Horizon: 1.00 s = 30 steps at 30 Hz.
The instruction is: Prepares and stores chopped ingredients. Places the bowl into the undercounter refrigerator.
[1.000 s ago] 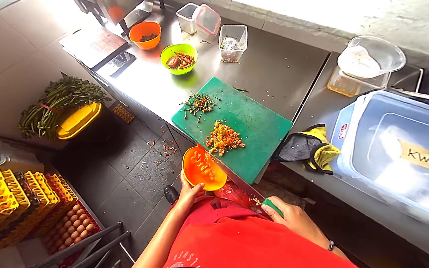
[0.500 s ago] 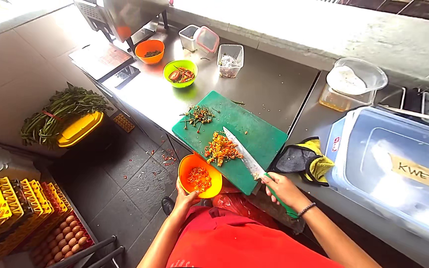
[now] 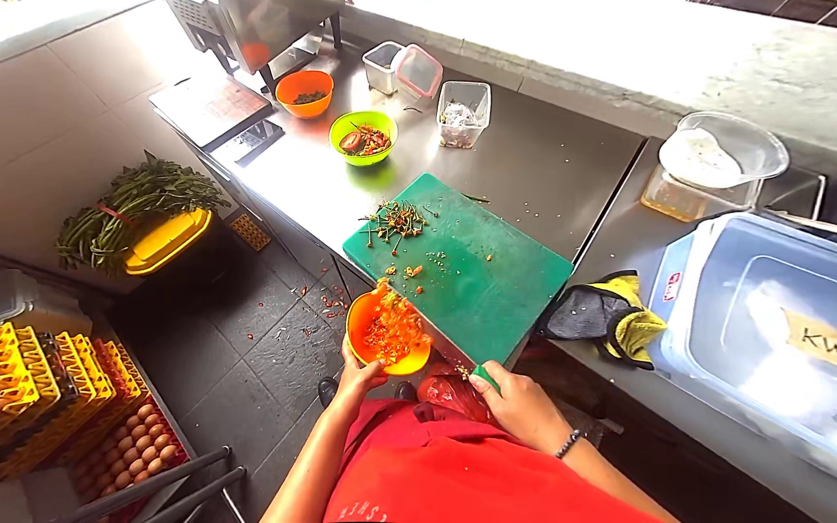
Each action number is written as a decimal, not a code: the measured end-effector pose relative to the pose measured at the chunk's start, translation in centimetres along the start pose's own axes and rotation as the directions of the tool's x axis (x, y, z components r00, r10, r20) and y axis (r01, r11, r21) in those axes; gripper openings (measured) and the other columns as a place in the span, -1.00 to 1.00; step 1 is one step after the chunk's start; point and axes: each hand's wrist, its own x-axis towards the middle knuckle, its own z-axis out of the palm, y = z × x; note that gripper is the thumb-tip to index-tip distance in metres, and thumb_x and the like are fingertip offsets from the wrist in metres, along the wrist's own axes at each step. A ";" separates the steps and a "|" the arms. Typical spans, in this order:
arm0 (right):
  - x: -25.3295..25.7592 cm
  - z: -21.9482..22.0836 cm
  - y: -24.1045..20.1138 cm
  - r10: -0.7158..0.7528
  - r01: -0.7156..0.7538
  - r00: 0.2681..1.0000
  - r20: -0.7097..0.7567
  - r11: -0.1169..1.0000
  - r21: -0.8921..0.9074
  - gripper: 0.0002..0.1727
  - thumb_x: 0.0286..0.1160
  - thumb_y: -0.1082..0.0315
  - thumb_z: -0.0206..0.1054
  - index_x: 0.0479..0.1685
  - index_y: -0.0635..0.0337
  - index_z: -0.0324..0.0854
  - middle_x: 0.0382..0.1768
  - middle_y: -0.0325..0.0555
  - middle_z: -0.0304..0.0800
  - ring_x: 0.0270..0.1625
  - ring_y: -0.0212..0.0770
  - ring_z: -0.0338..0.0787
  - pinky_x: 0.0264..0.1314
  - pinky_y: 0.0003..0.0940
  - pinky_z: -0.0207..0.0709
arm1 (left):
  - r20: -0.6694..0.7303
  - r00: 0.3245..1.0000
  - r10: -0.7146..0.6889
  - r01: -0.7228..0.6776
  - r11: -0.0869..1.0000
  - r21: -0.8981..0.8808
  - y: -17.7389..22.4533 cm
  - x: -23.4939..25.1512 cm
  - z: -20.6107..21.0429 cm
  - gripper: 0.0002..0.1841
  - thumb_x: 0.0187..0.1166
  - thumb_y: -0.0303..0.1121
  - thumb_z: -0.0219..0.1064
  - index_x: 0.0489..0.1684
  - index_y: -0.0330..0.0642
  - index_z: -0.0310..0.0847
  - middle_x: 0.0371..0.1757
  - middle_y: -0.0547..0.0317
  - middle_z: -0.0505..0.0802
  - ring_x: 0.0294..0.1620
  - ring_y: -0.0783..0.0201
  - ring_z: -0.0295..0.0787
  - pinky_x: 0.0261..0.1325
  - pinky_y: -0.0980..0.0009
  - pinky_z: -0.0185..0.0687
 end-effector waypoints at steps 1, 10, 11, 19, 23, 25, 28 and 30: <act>-0.2 0.1 -0.2 -0.012 0.012 1.000 0.010 1.000 -0.011 -0.48 0.87 0.03 0.03 0.25 0.36 0.60 -0.08 0.32 0.82 0.10 0.27 0.84 0.21 0.20 0.60 | 0.000 1.000 0.001 -0.001 1.000 0.001 -0.1 0.0 0.0 0.10 0.48 -0.57 0.33 0.89 0.09 -0.60 0.55 -0.44 0.42 0.08 -0.07 0.86 -0.02 0.18 0.87; 2.4 -3.2 1.7 0.232 -0.213 0.972 -0.044 0.940 0.268 -0.53 0.92 0.04 0.00 0.26 0.30 0.57 -0.37 0.01 0.73 -0.41 -0.11 0.77 -0.19 -0.14 0.68 | 0.018 1.000 0.003 -0.004 1.000 0.015 0.6 0.9 -1.2 0.03 0.53 -0.59 0.25 0.89 0.06 -0.55 0.47 -0.40 0.49 0.02 -0.05 0.86 -0.06 0.17 0.86; 2.6 -3.1 1.4 0.232 -0.219 0.972 -0.019 0.938 0.270 -0.52 0.92 0.03 -0.01 0.24 0.29 0.56 -0.38 -0.01 0.72 -0.42 -0.14 0.76 -0.21 -0.18 0.67 | 0.021 1.000 0.012 -0.012 1.000 0.017 0.6 1.1 -1.3 0.03 0.53 -0.60 0.25 0.89 0.05 -0.55 0.45 -0.39 0.51 0.01 -0.04 0.86 -0.07 0.18 0.86; 1.7 -0.7 -2.7 0.000 -0.002 0.994 0.107 1.000 0.017 -0.47 0.90 0.01 -0.01 0.26 0.36 0.57 -0.09 0.28 0.79 0.09 0.20 0.81 0.25 0.14 0.57 | -0.018 0.999 0.049 -0.049 0.999 -0.001 1.5 2.2 -2.6 -0.04 0.58 -0.60 0.20 0.90 0.04 -0.47 0.46 -0.41 0.52 0.03 -0.07 0.84 -0.02 0.13 0.83; 1.6 -0.7 -1.9 -0.036 0.030 0.997 0.066 0.995 0.093 -0.53 0.89 0.03 0.01 0.16 0.31 0.59 -0.30 0.13 0.75 -0.23 0.04 0.81 0.01 0.01 0.64 | -0.029 0.998 0.049 -0.049 0.999 -0.005 1.6 2.3 -2.9 -0.06 0.61 -0.61 0.19 0.90 0.06 -0.43 0.42 -0.38 0.56 -0.02 -0.05 0.85 -0.06 0.16 0.83; 1.6 -1.0 -1.5 -0.031 0.021 0.998 0.063 0.987 0.158 -0.54 0.90 0.03 0.02 0.15 0.28 0.59 -0.38 0.02 0.73 -0.35 -0.07 0.78 -0.08 -0.10 0.67 | -0.020 0.999 0.047 -0.047 0.999 -0.015 1.5 2.4 -3.0 -0.07 0.62 -0.61 0.18 0.90 0.07 -0.44 0.43 -0.38 0.55 0.00 -0.05 0.85 -0.04 0.16 0.83; 1.7 -2.2 -1.3 0.014 -0.012 1.000 -0.005 0.944 0.328 -0.56 0.89 0.08 0.04 0.28 0.31 0.54 -0.43 -0.06 0.72 -0.45 -0.18 0.76 -0.24 -0.20 0.70 | -0.037 0.998 0.046 -0.047 0.998 -0.036 1.2 2.4 -3.0 -0.10 0.64 -0.59 0.16 0.90 0.06 -0.43 0.42 -0.38 0.56 -0.02 -0.06 0.85 -0.04 0.15 0.83; 2.6 -3.4 -0.7 0.107 -0.051 0.988 -0.114 0.912 0.408 -0.57 0.87 0.11 0.10 0.27 0.35 0.51 -0.43 -0.02 0.76 -0.44 -0.15 0.79 -0.23 -0.15 0.72 | -0.071 0.996 0.056 -0.060 0.996 -0.061 0.8 2.4 -3.3 -0.14 0.64 -0.60 0.14 0.88 0.02 -0.38 0.39 -0.38 0.57 -0.04 -0.07 0.85 -0.06 0.13 0.83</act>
